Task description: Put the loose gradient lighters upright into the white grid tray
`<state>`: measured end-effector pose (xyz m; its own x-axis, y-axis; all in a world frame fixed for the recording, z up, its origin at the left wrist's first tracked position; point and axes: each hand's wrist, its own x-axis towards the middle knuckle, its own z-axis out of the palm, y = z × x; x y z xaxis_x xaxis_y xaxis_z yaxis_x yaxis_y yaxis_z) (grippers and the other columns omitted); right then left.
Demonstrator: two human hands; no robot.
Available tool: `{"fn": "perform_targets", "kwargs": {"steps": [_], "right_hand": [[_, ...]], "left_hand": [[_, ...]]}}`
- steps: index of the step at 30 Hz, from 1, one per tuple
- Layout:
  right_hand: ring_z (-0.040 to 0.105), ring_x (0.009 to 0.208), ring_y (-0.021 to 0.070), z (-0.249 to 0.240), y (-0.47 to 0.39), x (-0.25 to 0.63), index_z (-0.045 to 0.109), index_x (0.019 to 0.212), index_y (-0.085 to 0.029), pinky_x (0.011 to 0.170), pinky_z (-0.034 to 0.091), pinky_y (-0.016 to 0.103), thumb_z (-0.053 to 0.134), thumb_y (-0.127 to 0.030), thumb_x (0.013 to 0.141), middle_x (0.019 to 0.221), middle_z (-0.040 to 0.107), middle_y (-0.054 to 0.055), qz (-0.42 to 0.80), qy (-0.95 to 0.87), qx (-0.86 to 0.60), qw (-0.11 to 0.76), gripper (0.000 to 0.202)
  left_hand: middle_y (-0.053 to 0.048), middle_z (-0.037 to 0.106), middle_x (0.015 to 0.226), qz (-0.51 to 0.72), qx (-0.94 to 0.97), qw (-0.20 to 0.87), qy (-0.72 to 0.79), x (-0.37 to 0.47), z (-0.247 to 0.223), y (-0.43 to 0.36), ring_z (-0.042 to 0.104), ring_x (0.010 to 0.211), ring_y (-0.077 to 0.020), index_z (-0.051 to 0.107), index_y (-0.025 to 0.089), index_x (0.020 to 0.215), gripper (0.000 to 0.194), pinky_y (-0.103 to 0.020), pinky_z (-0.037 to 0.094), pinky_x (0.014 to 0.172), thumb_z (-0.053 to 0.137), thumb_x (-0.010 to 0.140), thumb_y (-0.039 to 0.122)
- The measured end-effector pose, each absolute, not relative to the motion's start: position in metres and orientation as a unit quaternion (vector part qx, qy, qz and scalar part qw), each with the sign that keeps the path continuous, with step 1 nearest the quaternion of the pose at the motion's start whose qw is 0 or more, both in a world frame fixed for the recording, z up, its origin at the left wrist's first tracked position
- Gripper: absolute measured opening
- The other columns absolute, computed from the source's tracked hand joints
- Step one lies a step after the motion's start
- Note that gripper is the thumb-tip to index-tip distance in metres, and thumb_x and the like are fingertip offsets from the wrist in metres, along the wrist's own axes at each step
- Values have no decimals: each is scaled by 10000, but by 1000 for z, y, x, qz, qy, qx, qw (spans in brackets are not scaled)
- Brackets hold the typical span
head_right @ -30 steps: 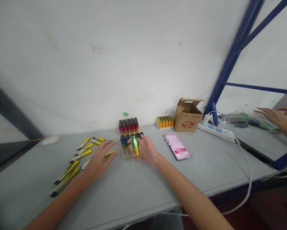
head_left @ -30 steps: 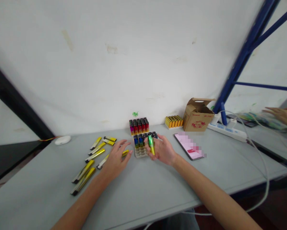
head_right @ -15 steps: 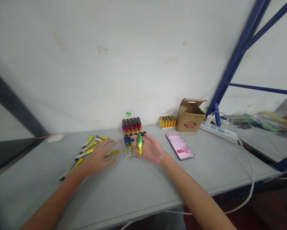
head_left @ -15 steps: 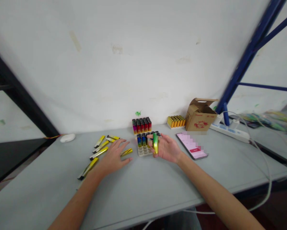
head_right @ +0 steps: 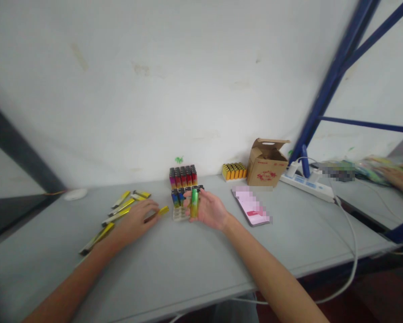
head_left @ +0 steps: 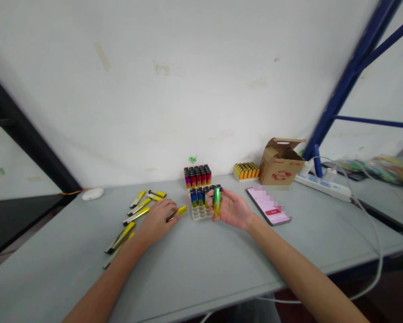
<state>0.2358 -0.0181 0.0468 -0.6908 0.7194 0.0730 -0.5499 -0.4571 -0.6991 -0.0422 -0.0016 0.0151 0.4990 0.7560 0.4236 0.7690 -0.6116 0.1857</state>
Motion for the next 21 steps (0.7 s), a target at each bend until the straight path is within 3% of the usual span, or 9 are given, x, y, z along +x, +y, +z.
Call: {"fn": "perform_targets", "kwargs": {"steps": [14,18,21], "right_hand": [[546,627,153,49,-17,235,385,706,-203,533,426,254,425,-458,835,701,526,8,837,-340,-124,411,288],[543,633,159,49,-17,236,352,679,-208,539,429,263,433,-455,807,680,510,8,835,-339,-123,414,290],[534,605,151,49,-17,238,378,701,-207,509,406,248,432,-472,818,658,505,-1,830,-339,-134,423,295]], "left_hand": [[-95,655,976,-243,-850,35,-466,-36,6,-2,593,955,-252,647,191,828,228,-456,464,904,501,868,361],[-98,660,990,-254,-843,31,-472,-38,4,-1,587,987,-255,640,184,939,256,-456,462,926,448,902,349],[-123,646,1073,-276,-834,43,-476,-46,4,2,564,1064,-286,641,188,1017,301,-486,453,946,513,861,410]]}}
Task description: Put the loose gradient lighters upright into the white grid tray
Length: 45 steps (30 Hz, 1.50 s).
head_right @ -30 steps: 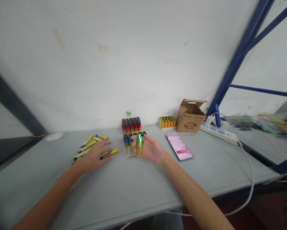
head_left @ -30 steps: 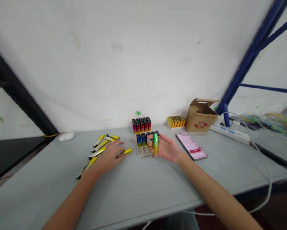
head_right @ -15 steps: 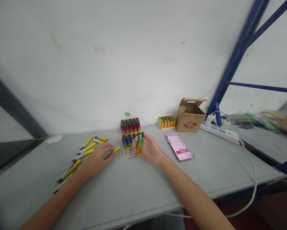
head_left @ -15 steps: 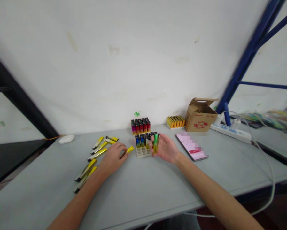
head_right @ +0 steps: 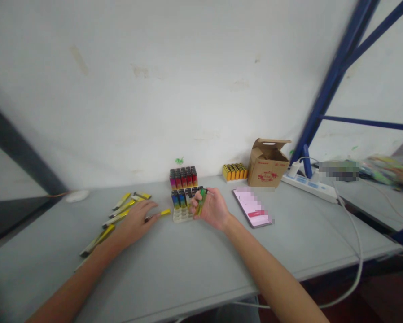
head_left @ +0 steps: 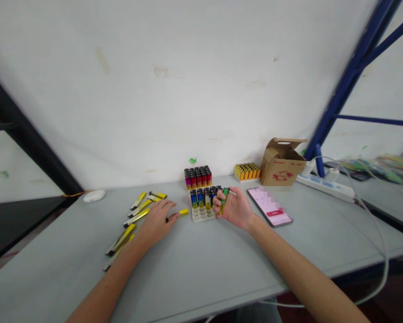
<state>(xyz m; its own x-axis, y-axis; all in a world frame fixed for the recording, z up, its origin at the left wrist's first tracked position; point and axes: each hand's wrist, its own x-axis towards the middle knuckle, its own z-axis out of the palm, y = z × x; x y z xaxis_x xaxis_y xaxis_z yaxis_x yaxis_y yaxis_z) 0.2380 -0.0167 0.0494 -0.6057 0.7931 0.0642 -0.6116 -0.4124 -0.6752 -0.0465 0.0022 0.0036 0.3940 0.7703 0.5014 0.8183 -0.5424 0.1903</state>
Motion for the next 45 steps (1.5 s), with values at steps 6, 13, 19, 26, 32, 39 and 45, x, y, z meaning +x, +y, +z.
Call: {"fn": "perform_targets", "kwargs": {"steps": [6,13,19,26,32,39,45], "right_hand": [[469,438,118,51,-16,238,477,804,-203,378,288,209,437,-546,823,604,507,-25,760,-377,-204,488,346],[497,482,125,59,-11,245,455,833,-235,406,359,218,495,-515,833,649,526,-38,649,-398,-234,604,283],[430,486,117,60,-11,248,482,785,-215,434,348,213,469,-550,839,591,468,-35,671,-382,-247,585,340],[245,417,87,52,-14,241,358,550,-203,393,205,200,397,-478,811,486,278,-54,752,-361,-216,507,381],[120,424,81,48,-17,234,299,564,-216,379,141,193,390,-419,788,498,188,-79,759,-356,-224,496,315],[142,433,80,55,-25,225,327,632,-213,390,148,188,350,-379,785,534,220,-78,745,-370,-286,476,227],[177,433,78,50,-24,224,338,642,-211,396,149,190,343,-410,788,543,231,-76,746,-392,-288,455,247]], "left_hand": [[-124,623,1093,-240,-857,27,-456,-58,8,3,547,1093,-301,653,207,793,183,-502,428,963,575,798,372],[-71,628,934,-224,-853,14,-470,-40,8,-2,569,948,-235,580,198,835,200,-415,450,887,469,899,351],[-77,638,873,-239,-842,35,-483,-37,10,-1,574,897,-231,595,189,835,298,-414,456,868,357,947,330],[-86,659,935,-253,-844,51,-470,-42,8,1,582,947,-245,634,190,820,319,-436,466,889,393,930,366],[-97,658,959,-242,-849,37,-468,-41,6,1,585,954,-250,651,180,827,325,-438,473,895,399,928,359],[-98,658,969,-239,-847,31,-474,-41,6,1,588,948,-242,655,177,822,327,-431,473,893,398,922,352],[-107,651,970,-243,-844,21,-477,-39,8,-1,580,961,-249,657,163,826,324,-430,459,907,403,917,342]]}}
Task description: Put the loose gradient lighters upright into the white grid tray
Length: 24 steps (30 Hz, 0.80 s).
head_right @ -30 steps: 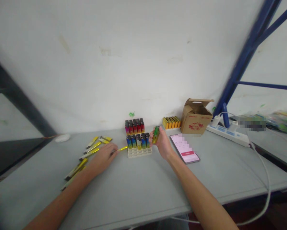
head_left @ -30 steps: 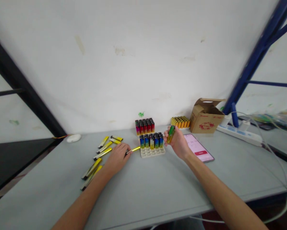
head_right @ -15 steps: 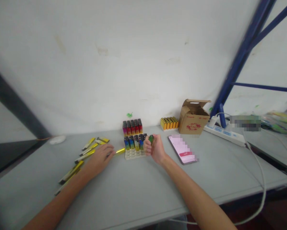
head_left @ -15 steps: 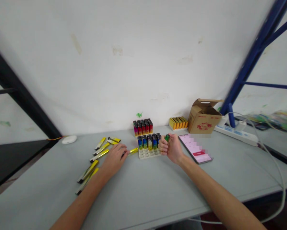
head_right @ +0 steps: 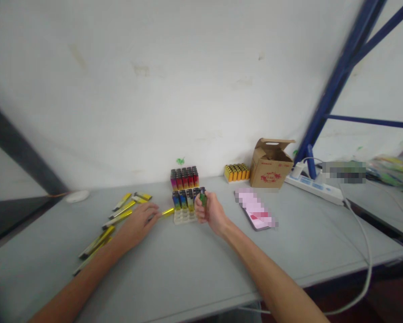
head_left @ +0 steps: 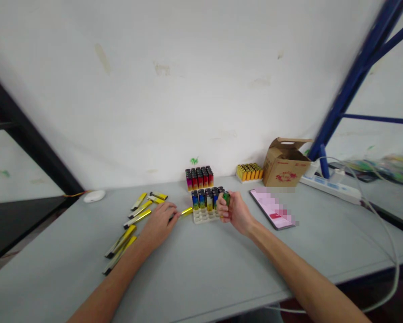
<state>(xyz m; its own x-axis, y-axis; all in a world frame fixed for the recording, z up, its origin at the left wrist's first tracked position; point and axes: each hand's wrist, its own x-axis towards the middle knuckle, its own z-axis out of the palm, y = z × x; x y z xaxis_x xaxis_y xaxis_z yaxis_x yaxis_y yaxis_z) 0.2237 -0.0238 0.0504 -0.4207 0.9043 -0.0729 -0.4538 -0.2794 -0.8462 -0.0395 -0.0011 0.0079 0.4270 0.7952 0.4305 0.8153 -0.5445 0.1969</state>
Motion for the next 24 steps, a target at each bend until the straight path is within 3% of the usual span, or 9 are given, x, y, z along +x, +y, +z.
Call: {"fn": "perform_targets", "kwargs": {"steps": [4,7,10,13,16,19,24], "right_hand": [[237,434,73,48,-24,223,370,639,-204,399,185,189,390,-508,784,540,285,-67,725,-425,-268,471,338],[350,467,87,48,-25,223,467,728,-194,405,276,197,441,-582,764,609,419,-33,691,-454,-233,512,391],[456,530,111,50,-25,223,506,864,-206,413,363,214,515,-543,769,726,508,-13,657,-476,-217,543,351],[527,604,134,53,-26,223,507,881,-216,473,439,244,483,-544,843,779,553,2,602,-517,-237,560,331],[582,781,167,57,-27,224,562,893,-201,669,495,304,409,-530,914,868,606,42,489,-608,-277,561,363],[569,946,197,59,-27,226,637,912,-192,865,450,366,433,-455,938,960,632,70,311,-720,-307,539,334],[578,945,211,53,-25,223,673,1020,-221,878,463,389,604,-337,870,955,662,70,153,-788,-331,496,202]], "left_hand": [[-107,651,971,-232,-848,15,-476,-38,9,-2,581,964,-246,656,163,837,324,-420,458,907,397,918,340],[-108,649,971,-228,-848,15,-478,-37,9,-2,577,968,-246,653,158,839,324,-420,453,913,394,920,334],[-118,644,970,-224,-848,16,-481,-36,9,-3,570,966,-253,648,145,850,318,-429,449,908,393,919,321],[-116,641,956,-225,-850,13,-477,-36,9,-3,564,957,-253,639,149,845,292,-426,448,901,402,912,306],[-105,637,955,-232,-854,5,-467,-36,11,-4,561,960,-250,635,166,831,258,-426,445,902,423,900,298],[-103,633,975,-232,-858,-4,-459,-36,14,-5,560,970,-249,635,174,811,244,-434,435,916,445,892,304],[-96,629,997,-201,-866,-15,-457,-38,23,-9,548,1020,-266,631,184,789,148,-449,405,955,565,827,311]]}}
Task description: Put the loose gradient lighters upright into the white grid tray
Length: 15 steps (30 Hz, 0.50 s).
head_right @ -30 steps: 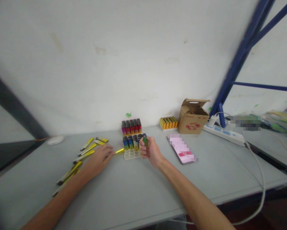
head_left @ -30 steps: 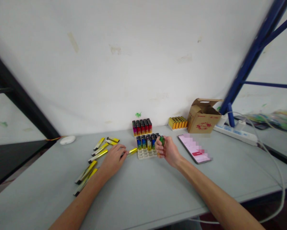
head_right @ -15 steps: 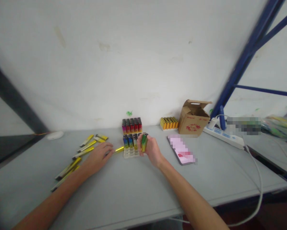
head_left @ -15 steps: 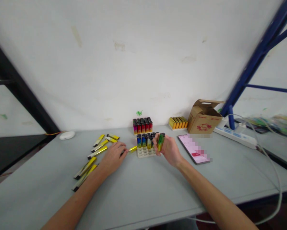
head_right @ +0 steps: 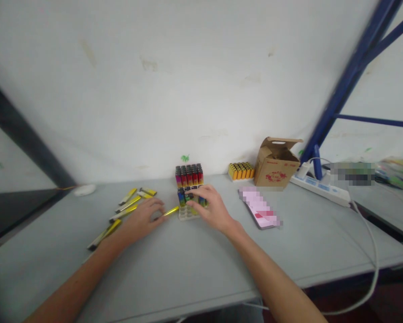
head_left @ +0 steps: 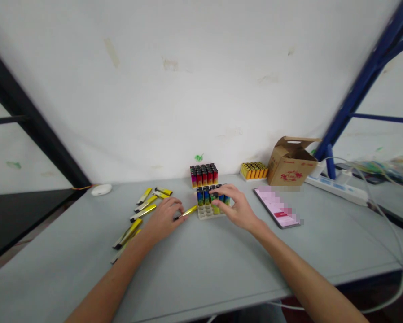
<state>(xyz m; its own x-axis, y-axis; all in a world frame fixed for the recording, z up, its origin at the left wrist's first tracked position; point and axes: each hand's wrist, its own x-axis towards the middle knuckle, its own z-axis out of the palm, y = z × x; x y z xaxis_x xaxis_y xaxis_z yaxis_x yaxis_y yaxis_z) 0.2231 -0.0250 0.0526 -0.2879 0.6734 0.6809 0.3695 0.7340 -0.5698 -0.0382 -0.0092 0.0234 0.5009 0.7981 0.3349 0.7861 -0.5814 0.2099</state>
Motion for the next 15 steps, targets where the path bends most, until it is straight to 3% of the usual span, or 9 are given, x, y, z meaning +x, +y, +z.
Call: {"fn": "perform_targets", "kwargs": {"steps": [3,7,15], "right_hand": [[572,1035,220,44,-22,220,672,1011,-218,928,465,402,636,-271,841,1066,631,95,112,-794,-360,477,182],[527,1150,238,37,-18,219,648,1025,-209,978,448,437,613,-210,845,1148,611,113,62,-827,-360,428,184],[470,1199,254,34,-10,225,677,996,-222,1006,419,447,629,-289,848,1251,549,112,-34,-836,-359,414,170]], "left_hand": [[-86,626,970,182,874,24,449,-39,29,-12,553,994,-255,613,186,791,54,-424,414,936,567,783,214],[-71,614,951,152,882,30,445,-39,30,-15,556,961,-230,579,185,829,163,-385,428,906,495,729,88],[-82,639,1023,169,884,41,434,-46,30,-11,551,1047,-245,611,189,913,158,-417,403,968,473,838,177]]}}
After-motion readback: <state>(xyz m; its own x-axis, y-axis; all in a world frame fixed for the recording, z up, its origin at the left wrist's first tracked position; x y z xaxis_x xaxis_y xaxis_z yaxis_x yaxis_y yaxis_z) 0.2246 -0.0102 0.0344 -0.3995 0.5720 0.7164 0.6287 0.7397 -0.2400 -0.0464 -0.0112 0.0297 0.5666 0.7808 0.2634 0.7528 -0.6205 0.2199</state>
